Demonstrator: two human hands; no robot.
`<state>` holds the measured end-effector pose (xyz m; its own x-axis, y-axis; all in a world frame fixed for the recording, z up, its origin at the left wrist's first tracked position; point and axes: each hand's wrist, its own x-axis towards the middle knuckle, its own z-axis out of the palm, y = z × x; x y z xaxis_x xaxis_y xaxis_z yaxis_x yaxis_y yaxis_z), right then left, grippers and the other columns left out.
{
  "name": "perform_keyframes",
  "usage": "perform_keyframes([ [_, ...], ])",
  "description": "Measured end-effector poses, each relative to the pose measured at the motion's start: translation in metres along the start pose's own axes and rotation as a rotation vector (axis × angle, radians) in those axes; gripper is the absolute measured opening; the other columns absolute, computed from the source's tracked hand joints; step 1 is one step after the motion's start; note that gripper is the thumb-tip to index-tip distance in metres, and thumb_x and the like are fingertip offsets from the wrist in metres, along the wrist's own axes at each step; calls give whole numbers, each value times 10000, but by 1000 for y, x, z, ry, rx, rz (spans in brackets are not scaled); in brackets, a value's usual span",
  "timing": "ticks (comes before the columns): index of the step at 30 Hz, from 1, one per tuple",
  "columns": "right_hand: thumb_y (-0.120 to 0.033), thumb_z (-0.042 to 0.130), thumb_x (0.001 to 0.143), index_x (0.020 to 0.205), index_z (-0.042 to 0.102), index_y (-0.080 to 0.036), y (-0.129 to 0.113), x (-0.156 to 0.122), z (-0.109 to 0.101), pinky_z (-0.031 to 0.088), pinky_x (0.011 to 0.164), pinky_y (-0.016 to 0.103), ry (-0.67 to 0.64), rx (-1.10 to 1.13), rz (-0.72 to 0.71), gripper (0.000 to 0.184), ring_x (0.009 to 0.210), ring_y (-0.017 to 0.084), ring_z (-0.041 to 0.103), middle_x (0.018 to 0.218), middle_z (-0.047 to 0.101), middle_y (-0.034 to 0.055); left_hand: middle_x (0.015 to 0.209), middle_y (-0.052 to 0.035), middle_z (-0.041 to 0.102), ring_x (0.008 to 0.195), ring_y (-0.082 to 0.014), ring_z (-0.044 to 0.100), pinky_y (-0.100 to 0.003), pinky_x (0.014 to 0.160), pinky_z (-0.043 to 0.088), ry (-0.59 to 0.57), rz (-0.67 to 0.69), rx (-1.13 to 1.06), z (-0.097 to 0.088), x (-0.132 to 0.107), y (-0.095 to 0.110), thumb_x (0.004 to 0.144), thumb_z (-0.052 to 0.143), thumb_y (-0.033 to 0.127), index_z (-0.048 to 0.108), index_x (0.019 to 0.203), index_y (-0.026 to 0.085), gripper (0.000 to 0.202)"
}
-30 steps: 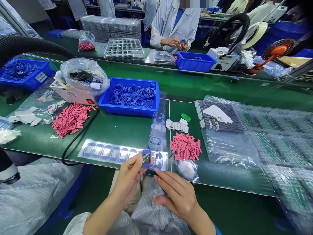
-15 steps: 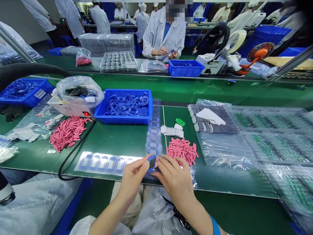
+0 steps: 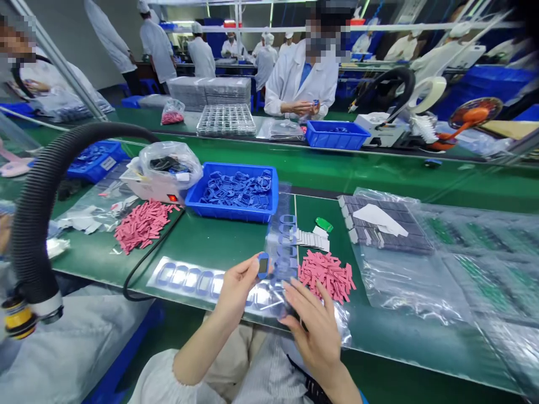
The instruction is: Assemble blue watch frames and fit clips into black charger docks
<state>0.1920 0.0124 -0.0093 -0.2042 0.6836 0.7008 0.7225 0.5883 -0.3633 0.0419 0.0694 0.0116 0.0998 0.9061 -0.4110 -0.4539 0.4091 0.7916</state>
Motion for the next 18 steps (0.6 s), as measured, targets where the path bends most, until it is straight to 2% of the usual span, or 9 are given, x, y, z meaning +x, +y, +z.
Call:
perform_keyframes([
  [3,-224,488,897,1167,538,-173,-1,-3,6,391,938,410,39,23,55,279,1066,225,594,1047,680,93,870,-98,743,901,-228,665,-407,971,406,-34,-4,-31,-2,-2,1,737,676,349,691,1000,140,336],
  [6,-190,533,866,1206,528,-182,-2,-4,15,442,887,406,63,47,42,341,1036,237,609,1032,684,86,915,-99,736,918,-223,659,-399,980,400,-63,-2,-67,-7,-13,7,760,650,357,694,991,148,314],
  [8,-169,548,849,1222,523,-191,-5,-5,17,476,855,398,73,99,63,374,1039,242,604,1042,679,88,974,-94,724,936,-219,653,-385,979,407,-62,8,-93,-15,-25,12,769,640,358,699,983,165,294],
  [10,-179,555,841,1203,541,-206,-9,-6,16,507,823,389,82,183,143,364,1016,244,613,1042,676,89,1025,-90,711,952,-220,648,-372,969,420,-47,17,-112,-27,-39,17,765,644,357,710,958,177,272],
  [14,-310,476,894,1215,522,-222,-25,-15,17,560,727,363,26,561,391,336,894,240,667,1007,690,105,996,-114,718,932,-223,656,-343,942,440,-5,-6,-152,-66,-66,19,750,665,345,716,937,149,276],
  [18,-522,347,884,1260,481,-235,-62,-30,46,570,643,390,-161,1168,427,492,789,267,688,902,708,142,873,-128,739,763,-214,694,-334,816,512,95,-79,-359,-132,-86,9,651,761,271,714,877,112,280],
])
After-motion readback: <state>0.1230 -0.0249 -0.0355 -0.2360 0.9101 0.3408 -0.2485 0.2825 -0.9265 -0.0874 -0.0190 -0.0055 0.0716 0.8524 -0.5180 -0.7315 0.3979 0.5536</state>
